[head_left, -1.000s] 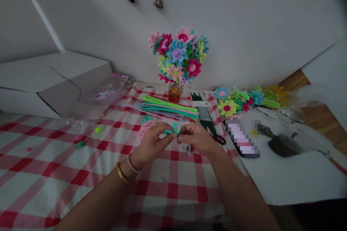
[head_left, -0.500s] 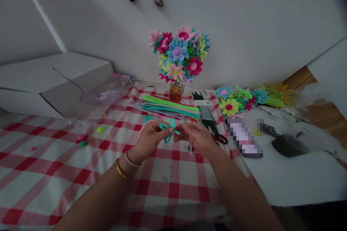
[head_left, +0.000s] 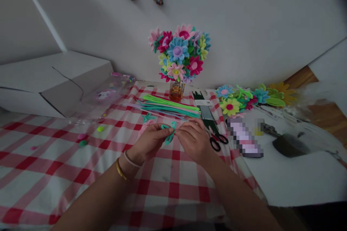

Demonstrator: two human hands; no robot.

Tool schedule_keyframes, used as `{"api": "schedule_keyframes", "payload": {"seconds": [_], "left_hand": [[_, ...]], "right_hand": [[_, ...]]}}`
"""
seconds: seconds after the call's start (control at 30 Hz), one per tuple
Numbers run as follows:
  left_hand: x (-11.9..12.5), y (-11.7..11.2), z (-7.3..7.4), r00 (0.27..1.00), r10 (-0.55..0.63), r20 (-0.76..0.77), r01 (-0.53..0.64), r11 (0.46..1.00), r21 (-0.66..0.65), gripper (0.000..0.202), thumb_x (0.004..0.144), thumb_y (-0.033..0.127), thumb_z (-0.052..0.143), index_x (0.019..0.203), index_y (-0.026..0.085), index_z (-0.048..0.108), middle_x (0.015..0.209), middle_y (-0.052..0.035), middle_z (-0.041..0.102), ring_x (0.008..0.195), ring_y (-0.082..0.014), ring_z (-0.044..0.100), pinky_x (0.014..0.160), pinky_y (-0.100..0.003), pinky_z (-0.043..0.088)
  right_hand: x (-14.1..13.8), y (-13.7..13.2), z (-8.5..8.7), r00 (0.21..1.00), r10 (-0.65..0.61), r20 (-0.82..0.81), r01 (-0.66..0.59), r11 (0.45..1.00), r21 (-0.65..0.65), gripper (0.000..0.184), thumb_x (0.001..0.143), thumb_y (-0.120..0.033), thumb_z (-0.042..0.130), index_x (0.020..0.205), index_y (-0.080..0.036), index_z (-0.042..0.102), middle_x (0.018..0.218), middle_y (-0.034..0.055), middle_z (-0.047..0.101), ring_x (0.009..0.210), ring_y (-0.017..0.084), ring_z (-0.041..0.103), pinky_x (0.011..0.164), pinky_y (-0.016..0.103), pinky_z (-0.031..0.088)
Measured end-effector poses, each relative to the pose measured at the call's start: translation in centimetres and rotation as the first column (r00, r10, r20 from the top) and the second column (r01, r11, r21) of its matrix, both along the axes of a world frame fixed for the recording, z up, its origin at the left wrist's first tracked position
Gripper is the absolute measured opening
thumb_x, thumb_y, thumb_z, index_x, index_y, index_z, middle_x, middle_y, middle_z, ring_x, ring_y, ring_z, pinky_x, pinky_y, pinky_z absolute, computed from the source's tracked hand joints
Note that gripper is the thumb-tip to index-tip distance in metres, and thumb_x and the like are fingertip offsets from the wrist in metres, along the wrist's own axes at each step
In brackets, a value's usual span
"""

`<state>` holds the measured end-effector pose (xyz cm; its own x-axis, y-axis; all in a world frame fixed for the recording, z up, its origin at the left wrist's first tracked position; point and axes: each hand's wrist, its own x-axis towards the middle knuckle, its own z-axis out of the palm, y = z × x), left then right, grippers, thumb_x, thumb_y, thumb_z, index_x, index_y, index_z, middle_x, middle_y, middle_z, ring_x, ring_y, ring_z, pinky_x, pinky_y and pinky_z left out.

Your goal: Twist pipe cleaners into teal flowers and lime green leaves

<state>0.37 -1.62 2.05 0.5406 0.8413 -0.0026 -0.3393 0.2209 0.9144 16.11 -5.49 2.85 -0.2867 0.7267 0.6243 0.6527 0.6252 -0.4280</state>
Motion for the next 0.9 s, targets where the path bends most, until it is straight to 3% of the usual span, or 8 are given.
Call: {"api": "schedule_keyframes", "payload": {"seconds": [0.1,0.23,0.33,0.4,0.47,0.6,0.73,0.9], "left_hand": [[-0.2,0.1,0.1,0.998,0.057,0.015,-0.058,0.997,0.043,0.012,0.067,0.022,0.065,0.060,0.013,0.059,0.056,0.0019,0.053,0.055,-0.0079,0.045,0.057,-0.023,0.034],[-0.5,0.0,0.3,0.996,0.084,-0.040,-0.076,0.983,0.165,0.012,0.069,0.023,0.064,0.062,0.015,0.059,0.057,0.0025,0.054,0.055,-0.0078,0.045,0.057,-0.022,0.035],[-0.5,-0.2,0.6,0.994,0.047,-0.099,-0.021,0.968,0.249,0.015,0.070,0.024,0.062,0.060,0.014,0.058,0.058,0.0018,0.054,0.056,-0.0084,0.046,0.058,-0.023,0.035],[-0.4,-0.2,0.7,0.991,0.044,-0.126,-0.008,0.961,0.278,0.015,0.071,0.024,0.062,0.059,0.014,0.058,0.057,0.0019,0.053,0.055,-0.0082,0.045,0.057,-0.023,0.035],[-0.4,-0.2,0.6,0.990,0.071,-0.124,-0.038,0.968,0.250,0.015,0.070,0.023,0.062,0.059,0.015,0.058,0.055,0.0027,0.051,0.053,-0.0076,0.043,0.054,-0.022,0.033],[-0.3,0.0,0.3,0.999,0.033,-0.033,-0.031,0.999,0.043,0.018,0.069,0.021,0.063,0.054,0.014,0.057,0.050,0.0025,0.048,0.051,-0.0076,0.042,0.054,-0.023,0.032],[-0.4,0.0,0.5,0.995,-0.089,0.054,0.095,0.988,-0.119,0.018,0.070,0.021,0.062,0.055,0.012,0.059,0.052,0.0008,0.050,0.052,-0.0081,0.043,0.056,-0.025,0.034],[-0.4,0.3,0.3,0.997,-0.002,0.078,0.004,1.000,-0.025,0.013,0.066,0.020,0.066,0.057,0.014,0.059,0.054,0.0025,0.051,0.053,-0.0075,0.044,0.055,-0.023,0.032]], "right_hand": [[0.0,0.4,-0.3,0.908,-0.013,-0.418,-0.138,0.933,-0.331,0.018,0.079,-0.034,0.052,0.084,-0.020,0.062,0.078,0.0040,0.065,0.078,0.017,0.059,0.081,0.038,0.041],[0.7,0.9,-0.5,0.577,-0.195,-0.793,-0.614,0.537,-0.579,0.032,0.078,-0.046,0.050,0.081,-0.016,0.061,0.068,0.0041,0.063,0.063,0.015,0.059,0.065,0.034,0.046],[1.2,0.9,-0.5,0.580,-0.187,-0.793,-0.690,0.405,-0.600,0.026,0.076,-0.040,0.056,0.079,-0.015,0.061,0.074,0.0038,0.062,0.060,0.011,0.057,0.063,0.030,0.045],[1.2,0.8,-0.4,0.683,-0.077,-0.726,-0.627,0.447,-0.638,0.021,0.077,-0.036,0.054,0.078,-0.015,0.060,0.073,0.0026,0.061,0.060,0.010,0.055,0.063,0.028,0.044],[1.0,0.6,-0.1,0.837,0.037,-0.546,-0.443,0.631,-0.637,0.022,0.081,-0.034,0.048,0.076,-0.016,0.060,0.070,0.0018,0.059,0.061,0.011,0.053,0.064,0.028,0.042],[0.3,0.2,0.2,1.000,0.008,0.028,-0.003,0.987,-0.162,0.020,0.084,-0.027,0.044,0.078,-0.017,0.060,0.072,0.0036,0.059,0.073,0.015,0.052,0.080,0.037,0.036],[0.0,0.1,0.0,0.979,-0.085,0.186,0.064,0.991,0.114,0.015,0.084,-0.022,0.045,0.081,-0.018,0.060,0.072,0.0036,0.061,0.079,0.017,0.053,0.086,0.040,0.032],[-0.1,0.5,-0.3,0.969,-0.024,-0.245,-0.027,0.978,-0.205,0.015,0.081,-0.029,0.050,0.086,-0.021,0.061,0.080,0.0022,0.065,0.075,0.014,0.057,0.071,0.029,0.043]]}}
